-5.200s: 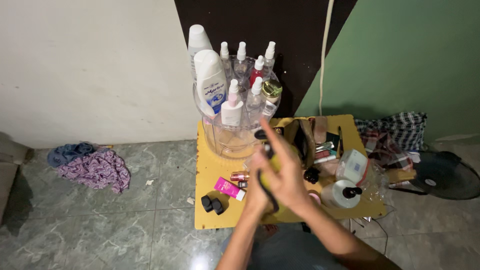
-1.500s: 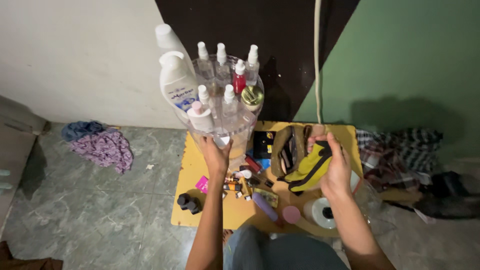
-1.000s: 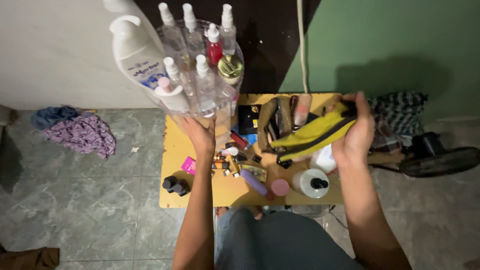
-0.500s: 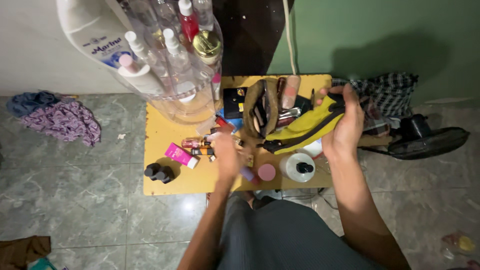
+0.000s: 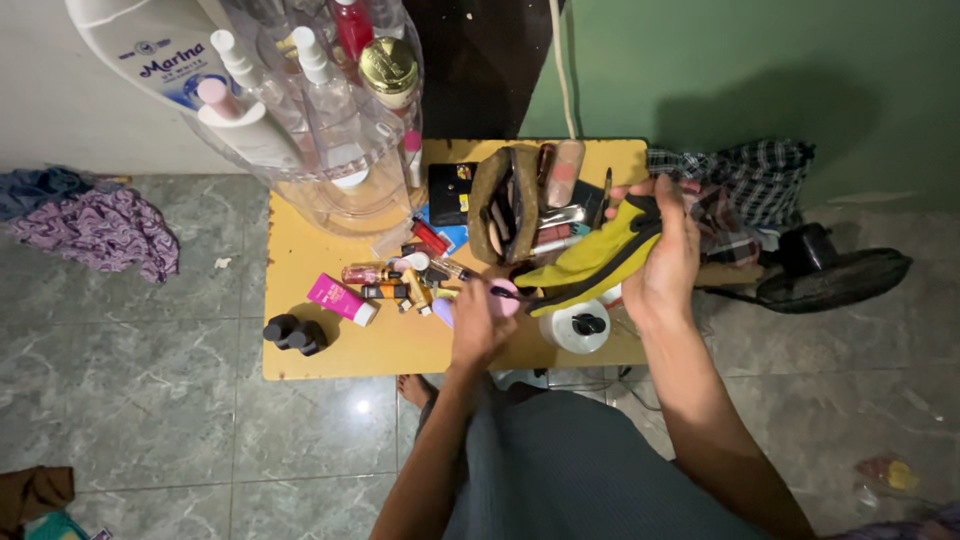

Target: The person packs various cosmetic items, including a pink sponge, tubes, and bottles, into a yellow zippered pouch. They handle the items one by one, placing them into the pouch and occasionally adjusting the contents before zipping it closed.

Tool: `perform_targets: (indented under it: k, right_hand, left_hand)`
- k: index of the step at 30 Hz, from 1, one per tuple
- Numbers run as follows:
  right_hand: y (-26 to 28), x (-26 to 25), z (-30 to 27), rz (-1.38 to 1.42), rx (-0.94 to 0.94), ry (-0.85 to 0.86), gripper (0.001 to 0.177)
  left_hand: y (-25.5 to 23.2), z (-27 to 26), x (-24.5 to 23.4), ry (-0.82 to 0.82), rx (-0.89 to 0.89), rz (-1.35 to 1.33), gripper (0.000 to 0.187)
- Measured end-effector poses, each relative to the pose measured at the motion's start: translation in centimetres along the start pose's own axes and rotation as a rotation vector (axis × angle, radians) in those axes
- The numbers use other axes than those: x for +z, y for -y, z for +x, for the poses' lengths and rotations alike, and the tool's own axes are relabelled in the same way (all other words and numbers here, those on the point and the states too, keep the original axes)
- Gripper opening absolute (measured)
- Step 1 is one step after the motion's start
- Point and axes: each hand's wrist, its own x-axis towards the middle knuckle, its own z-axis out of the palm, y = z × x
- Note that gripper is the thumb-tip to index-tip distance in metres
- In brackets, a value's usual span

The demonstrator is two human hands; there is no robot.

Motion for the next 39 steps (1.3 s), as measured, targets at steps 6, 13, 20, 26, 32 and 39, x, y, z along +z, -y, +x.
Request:
perform_targets:
  k: [6, 13, 20, 26, 32, 39]
  right_hand:
    - [1.3, 2.2, -0.4, 0.094, 0.023, 0.068, 0.027]
    - [2.3, 11.4, -4.4, -0.523, -0.687, 0.48, 0.058]
    - [-1.8, 11.4, -1.9, -0.717, -0.456, 0.316, 0.038]
    - [-0.9, 11.6, 1.6, -0.538, -0.15, 0.243, 0.048]
    - [0.9, 14.0, -0.2, -0.088, -0.131, 0.085, 0.056]
    - [-0.1, 15.0, -5.1, -1.198, -1.031, 0.75, 0.071]
  left_hand:
    - [-8.3, 1.4, -12.2, -0.202, -0.191, -1.139, 0.064]
    - [-17.5, -0.5, -19.7, 0.133, 0.207, -1.664, 0.073]
    - [-18.8, -2.2, -20.8, -0.238, 0.379, -0.965, 0.06]
    - [-19.2, -1.7, -21.7, -0.139, 0.239, -1.134, 0.077]
    - [-17.7, -0.4, -22.8, -0.353, 0.179, -0.979, 0.056]
    - [-15.6, -0.5, -22.7, -0.249, 0.278, -0.821, 0.054]
